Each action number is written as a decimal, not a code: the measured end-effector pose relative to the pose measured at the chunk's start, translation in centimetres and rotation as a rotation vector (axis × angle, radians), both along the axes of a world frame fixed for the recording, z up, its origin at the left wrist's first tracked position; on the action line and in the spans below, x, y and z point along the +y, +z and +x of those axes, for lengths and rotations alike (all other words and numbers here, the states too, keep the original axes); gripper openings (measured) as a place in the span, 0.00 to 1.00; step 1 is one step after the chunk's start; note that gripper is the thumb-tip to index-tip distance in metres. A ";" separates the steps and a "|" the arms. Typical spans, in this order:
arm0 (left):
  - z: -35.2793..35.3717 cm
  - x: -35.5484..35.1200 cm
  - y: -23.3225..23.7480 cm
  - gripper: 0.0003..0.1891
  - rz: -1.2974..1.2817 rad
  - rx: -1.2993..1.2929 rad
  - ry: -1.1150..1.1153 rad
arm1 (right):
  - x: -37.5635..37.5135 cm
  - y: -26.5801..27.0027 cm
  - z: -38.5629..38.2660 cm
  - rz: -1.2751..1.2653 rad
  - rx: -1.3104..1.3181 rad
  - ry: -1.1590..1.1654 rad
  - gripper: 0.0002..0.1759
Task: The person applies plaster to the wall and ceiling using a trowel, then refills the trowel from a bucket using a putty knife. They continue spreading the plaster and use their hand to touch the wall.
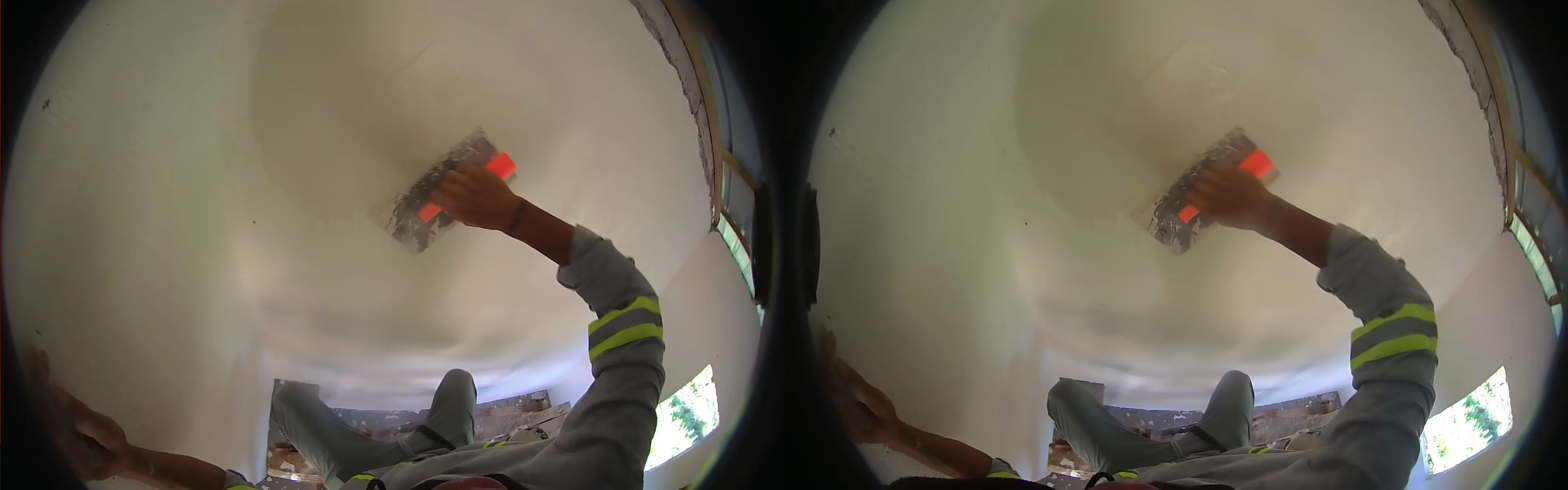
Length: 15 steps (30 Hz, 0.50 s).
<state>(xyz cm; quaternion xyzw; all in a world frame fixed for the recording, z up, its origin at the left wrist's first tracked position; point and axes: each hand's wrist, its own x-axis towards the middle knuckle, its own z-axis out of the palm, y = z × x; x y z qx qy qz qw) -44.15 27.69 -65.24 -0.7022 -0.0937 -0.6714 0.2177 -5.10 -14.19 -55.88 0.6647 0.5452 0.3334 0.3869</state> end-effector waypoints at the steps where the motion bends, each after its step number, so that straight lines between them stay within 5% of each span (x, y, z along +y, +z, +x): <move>1: 0.0 0.0 0.0 0.17 -0.003 0.005 0.010 | -0.3 1.1 -1.0 0.156 0.005 -0.033 0.11; 3: 0.0 0.6 -0.3 0.17 -0.004 0.016 -0.011 | -0.1 6.5 -2.9 0.526 -0.067 -0.260 0.21; 4: 0.0 1.2 -0.5 0.17 0.009 0.009 -0.061 | 0.1 10.4 -3.0 0.654 -0.143 -0.196 0.23; 6: -0.3 2.6 -1.0 0.16 0.046 -0.014 -0.177 | 0.0 18.5 -1.0 0.643 -0.509 -0.174 0.23; 8: -1.0 3.8 -1.8 0.15 0.098 -0.052 -0.095 | 9.9 20.1 -9.7 1.364 0.140 -0.611 0.20; 13: -4.1 7.2 -4.0 0.16 0.284 -0.116 0.537 | 9.4 6.2 -0.4 0.746 -0.164 -0.307 0.25; 15: -5.3 8.7 -4.8 0.15 0.310 -0.138 0.618 | 10.3 -4.7 -1.0 0.633 0.166 -0.383 0.21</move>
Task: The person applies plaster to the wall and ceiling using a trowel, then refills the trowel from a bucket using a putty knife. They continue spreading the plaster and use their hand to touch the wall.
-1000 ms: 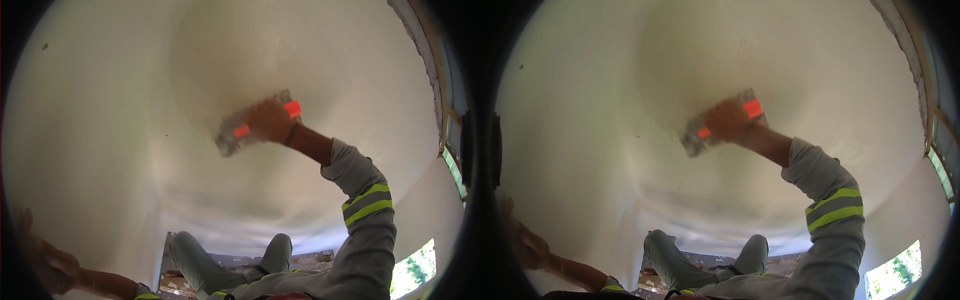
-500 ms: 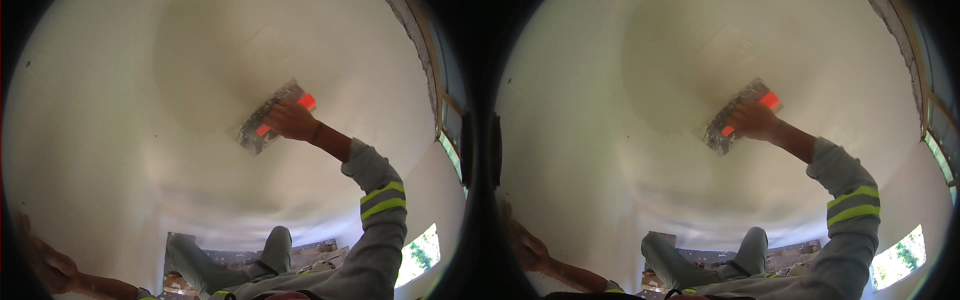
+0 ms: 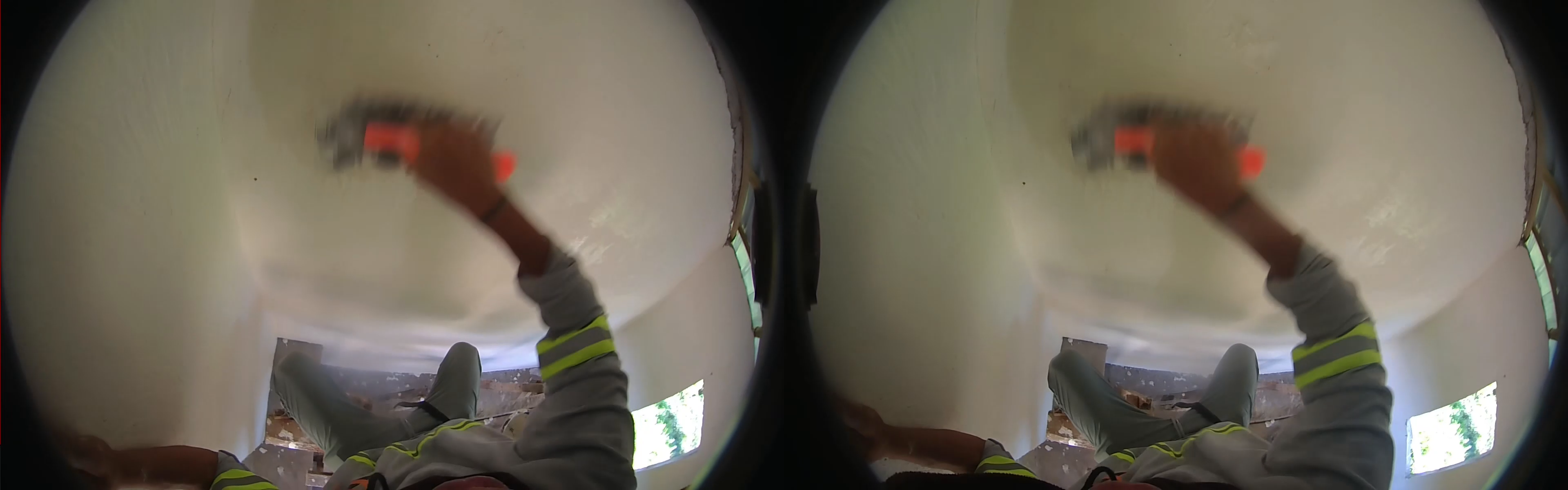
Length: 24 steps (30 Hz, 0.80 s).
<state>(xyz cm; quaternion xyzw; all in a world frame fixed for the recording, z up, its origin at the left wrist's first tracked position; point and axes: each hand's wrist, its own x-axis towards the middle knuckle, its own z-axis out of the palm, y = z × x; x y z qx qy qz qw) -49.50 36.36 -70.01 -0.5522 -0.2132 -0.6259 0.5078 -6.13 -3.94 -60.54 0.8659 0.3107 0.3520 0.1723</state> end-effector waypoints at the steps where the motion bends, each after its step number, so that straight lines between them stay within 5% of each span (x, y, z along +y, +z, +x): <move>1: 0.7 -1.0 0.4 0.14 -0.025 -0.002 -0.075 | -0.7 -6.5 0.7 -0.085 -0.029 0.089 0.12; 3: 2.3 -3.4 1.7 0.12 -0.071 0.002 -0.241 | -2.7 -15.1 0.6 -0.169 -0.108 0.297 0.06; 7: 4.1 -6.4 4.3 0.11 -0.136 0.045 -0.469 | -3.3 -13.9 -2.1 -0.078 0.256 0.256 0.07; 10: 5.2 -7.3 5.1 0.12 -0.176 0.072 -0.561 | -1.1 -8.3 -3.8 -0.032 0.029 0.410 0.08; 13: 5.3 -7.1 5.2 0.13 -0.215 0.131 -0.652 | 1.0 -8.2 -0.8 -0.019 -0.044 0.294 0.09; 16: 5.0 -6.4 5.1 0.12 -0.275 0.170 -0.719 | 1.9 -9.2 1.1 0.071 -0.396 0.507 0.10; 21: 4.7 -4.9 3.8 0.11 -0.258 0.160 -0.677 | 2.5 8.1 2.4 0.073 -0.612 0.335 0.09; 24: 4.8 -5.0 3.7 0.11 -0.192 0.106 -0.598 | 2.8 23.3 -0.4 0.493 -0.570 0.023 0.17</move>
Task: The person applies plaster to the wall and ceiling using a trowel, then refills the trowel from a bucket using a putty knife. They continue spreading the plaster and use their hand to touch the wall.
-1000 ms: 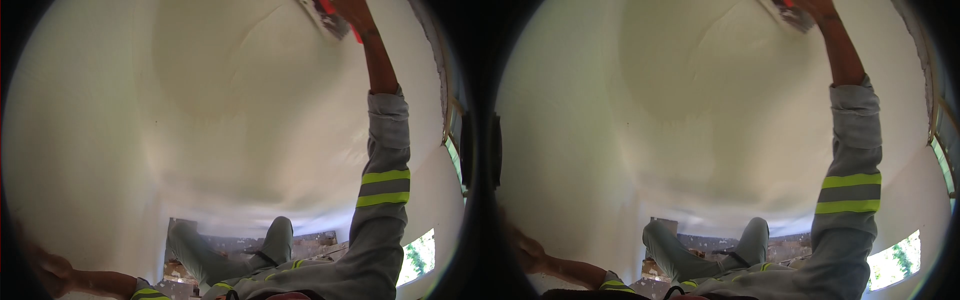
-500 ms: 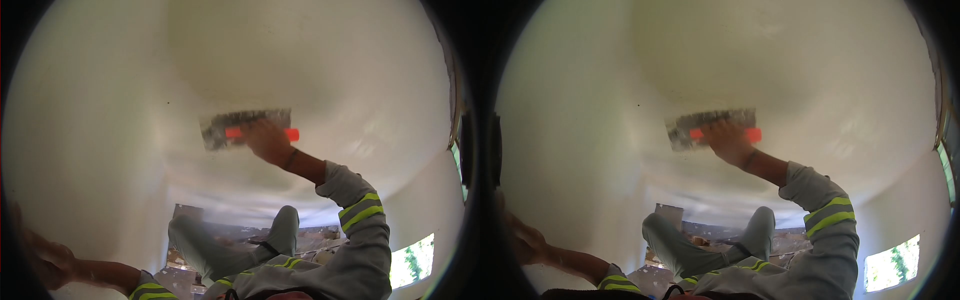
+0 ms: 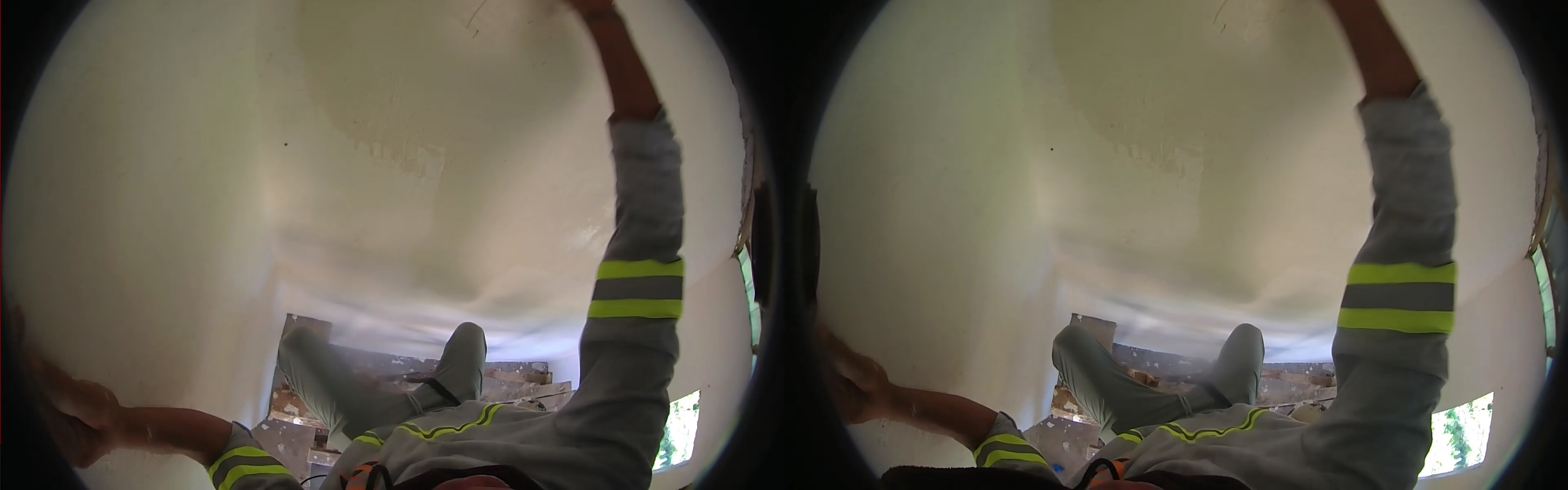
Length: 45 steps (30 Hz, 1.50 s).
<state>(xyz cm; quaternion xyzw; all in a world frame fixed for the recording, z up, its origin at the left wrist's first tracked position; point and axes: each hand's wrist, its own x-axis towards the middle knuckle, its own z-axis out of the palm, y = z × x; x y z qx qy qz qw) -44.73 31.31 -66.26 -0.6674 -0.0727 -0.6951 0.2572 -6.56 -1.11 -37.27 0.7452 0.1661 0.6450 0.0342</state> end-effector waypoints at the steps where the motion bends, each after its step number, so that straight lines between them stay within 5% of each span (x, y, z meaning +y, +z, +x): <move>1: -0.4 0.0 -0.2 0.11 0.004 -0.017 0.026 | 0.6 1.2 -4.2 0.119 0.216 0.208 0.16; 2: -0.8 0.0 -0.3 0.11 0.010 -0.034 0.056 | 1.2 1.3 -7.7 0.232 0.436 0.416 0.15; 5: -2.1 0.2 -0.9 0.12 0.019 -0.062 0.132 | 1.7 -0.3 -6.2 -0.005 0.627 0.651 0.14; 6: -2.3 0.1 -1.2 0.12 0.015 -0.072 0.151 | 3.7 -3.3 -6.6 0.183 0.595 0.235 0.13; 7: -2.4 0.0 -1.5 0.12 0.013 -0.082 0.187 | 4.0 -5.8 -6.0 -0.036 0.733 0.236 0.16; 9: -2.7 -0.1 -1.7 0.13 0.007 -0.091 0.197 | 3.5 -14.9 0.4 -0.688 0.418 0.229 0.11; 11: -2.5 -0.1 -1.8 0.14 -0.009 -0.097 0.180 | 2.6 -26.5 1.7 -0.678 0.690 0.184 0.14; 13: -1.9 -0.2 -1.4 0.14 -0.043 -0.087 0.104 | 0.0 -35.0 0.7 -0.854 0.678 0.289 0.11; 15: -0.6 -0.6 -1.0 0.15 -0.100 -0.054 -0.021 | -2.1 -37.4 0.3 -0.828 0.760 0.317 0.12; 19: 0.7 -1.6 1.7 0.16 -0.043 0.109 -0.253 | -2.9 -24.3 -2.1 -0.741 0.392 0.428 0.18; 21: 0.4 -2.1 1.4 0.16 -0.055 0.124 -0.233 | -0.9 -12.5 -6.4 -0.465 0.555 0.103 0.26; 24: 2.0 -4.3 1.3 0.17 -0.207 -0.005 -0.131 | -0.4 2.1 -6.0 -0.264 0.307 0.099 0.21; 25: 1.6 -4.3 1.4 0.17 -0.204 0.025 -0.105 | -1.6 6.8 -3.3 -0.759 -0.205 -0.005 0.19; 27: 1.1 -4.4 1.3 0.17 -0.186 0.054 -0.047 | -0.3 12.6 -0.5 -0.456 -0.174 -0.181 0.13; 30: 1.4 -4.0 1.1 0.16 -0.129 0.020 0.051 | 3.0 9.5 -2.5 -0.092 0.459 0.039 0.16; 31: 1.5 -3.9 1.1 0.16 -0.131 0.008 0.059 | 2.2 7.8 0.1 -0.276 0.627 0.132 0.20; 35: 1.7 -3.5 1.0 0.15 -0.133 -0.031 0.002 | 1.4 -6.5 -1.2 -0.667 0.407 0.029 0.24; 37: 1.2 -3.4 0.8 0.15 -0.144 -0.019 -0.069 | -0.3 -9.4 -2.5 -0.890 0.534 -0.130 0.29; 40: 0.6 -3.6 1.0 0.14 -0.123 0.023 -0.051 | -1.4 -5.8 -3.9 -0.894 0.509 -0.179 0.26; 42: 0.7 -3.5 0.8 0.14 -0.100 0.041 -0.054 | -2.2 0.3 -1.5 -0.878 0.090 0.093 0.24; 45: 1.5 -3.3 0.3 0.14 -0.109 -0.024 -0.059 | 0.1 7.1 -2.3 -0.938 0.004 0.019 0.25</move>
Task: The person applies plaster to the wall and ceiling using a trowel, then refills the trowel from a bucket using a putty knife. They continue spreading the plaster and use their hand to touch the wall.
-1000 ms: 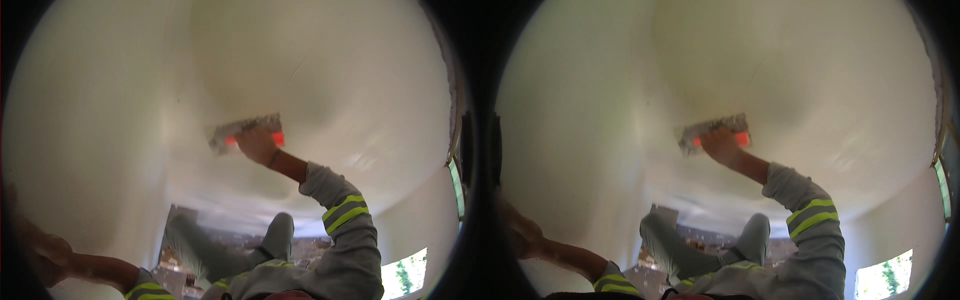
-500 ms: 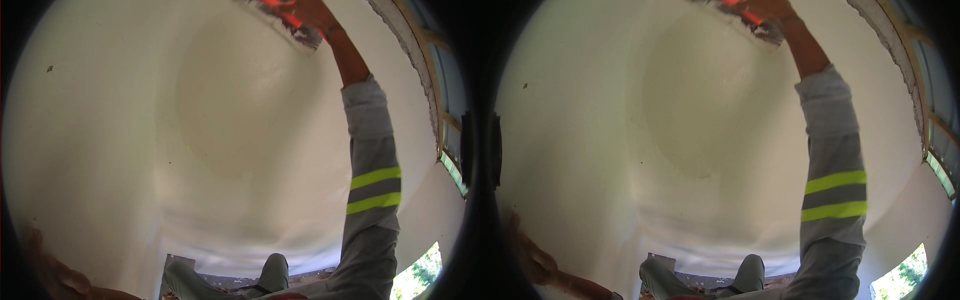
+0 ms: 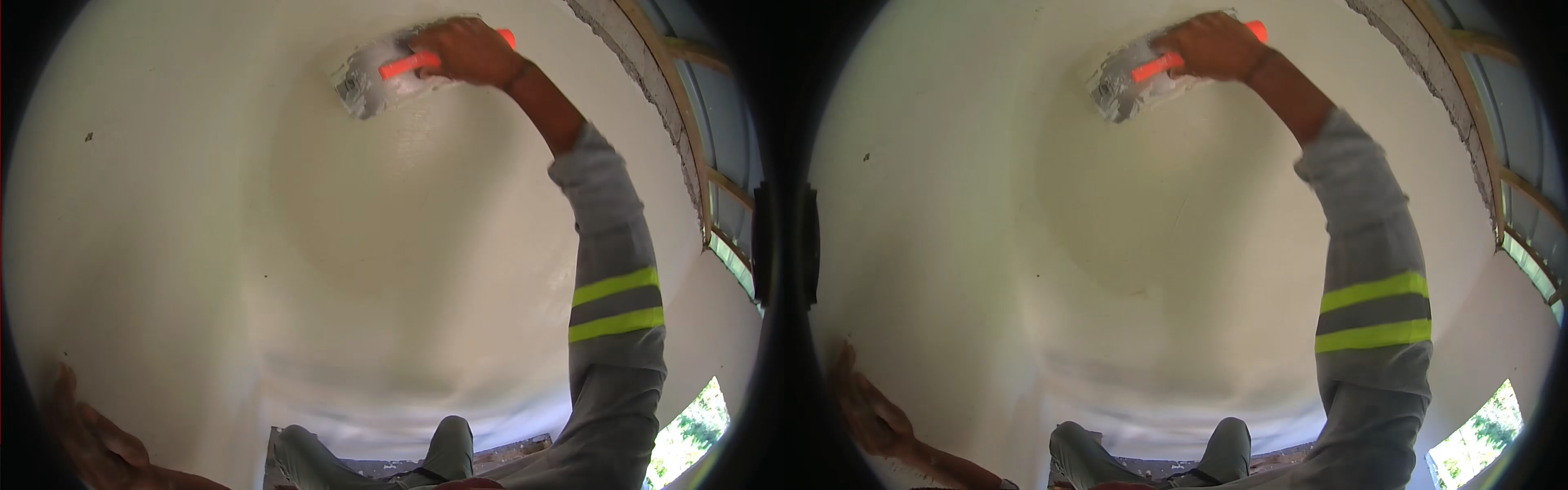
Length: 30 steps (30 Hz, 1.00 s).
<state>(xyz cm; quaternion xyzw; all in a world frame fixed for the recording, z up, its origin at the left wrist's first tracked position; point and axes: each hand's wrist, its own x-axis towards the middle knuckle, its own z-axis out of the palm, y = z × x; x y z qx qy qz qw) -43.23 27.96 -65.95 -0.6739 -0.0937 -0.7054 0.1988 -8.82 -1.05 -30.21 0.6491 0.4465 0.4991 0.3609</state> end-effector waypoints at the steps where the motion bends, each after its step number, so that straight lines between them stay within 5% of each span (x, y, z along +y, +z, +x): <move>1: -0.1 -0.1 -0.3 0.14 -0.027 0.003 0.015 | 1.4 0.5 -0.2 0.008 0.040 -0.112 0.25; 2: -0.1 -0.1 -0.4 0.14 -0.049 0.012 0.029 | 1.8 0.5 -0.1 0.021 0.087 -0.225 0.26; 7: -0.5 0.8 -0.6 0.14 0.010 0.025 0.018 | -4.0 -10.7 3.1 -0.175 0.091 -0.084 0.25; 8: -0.6 1.0 -0.6 0.14 0.021 0.029 0.010 | -4.7 -12.0 0.9 -0.162 0.195 -0.227 0.22; 12: -0.3 -0.2 0.8 0.14 -0.014 0.038 -0.058 | -9.8 -3.9 2.5 0.581 0.272 -0.124 0.17; 13: -0.7 -0.1 0.4 0.14 -0.022 0.066 -0.040 | -10.1 -0.9 2.6 0.458 -0.135 -0.096 0.14; 15: -0.9 0.0 0.3 0.15 -0.006 0.084 -0.004 | -9.0 3.9 3.0 0.720 -0.037 0.075 0.15; 17: -0.6 0.4 0.0 0.15 0.023 0.066 0.030 | -4.7 3.6 2.5 0.536 -0.034 -0.192 0.20; 18: -0.6 0.6 -0.2 0.15 0.029 0.061 0.047 | -2.1 2.8 2.8 0.441 -0.036 -0.322 0.22; 21: -0.7 0.6 -0.3 0.15 0.017 0.040 0.019 | 3.3 -7.2 2.2 0.420 0.415 -0.169 0.25; 23: -0.4 0.6 -0.1 0.14 0.033 -0.001 -0.071 | 4.3 -17.9 3.3 0.217 0.240 -0.064 0.22; 26: -0.7 0.3 0.0 0.14 0.024 -0.014 -0.122 | 1.7 -28.8 2.8 0.027 0.464 -0.122 0.16; 27: -0.9 0.3 0.0 0.14 0.015 -0.012 -0.118 | 0.5 -29.1 2.3 -0.037 0.556 -0.184 0.10; 30: -0.7 0.2 0.1 0.13 0.009 0.004 -0.049 | -2.2 -20.6 -0.6 0.271 0.387 -0.245 0.23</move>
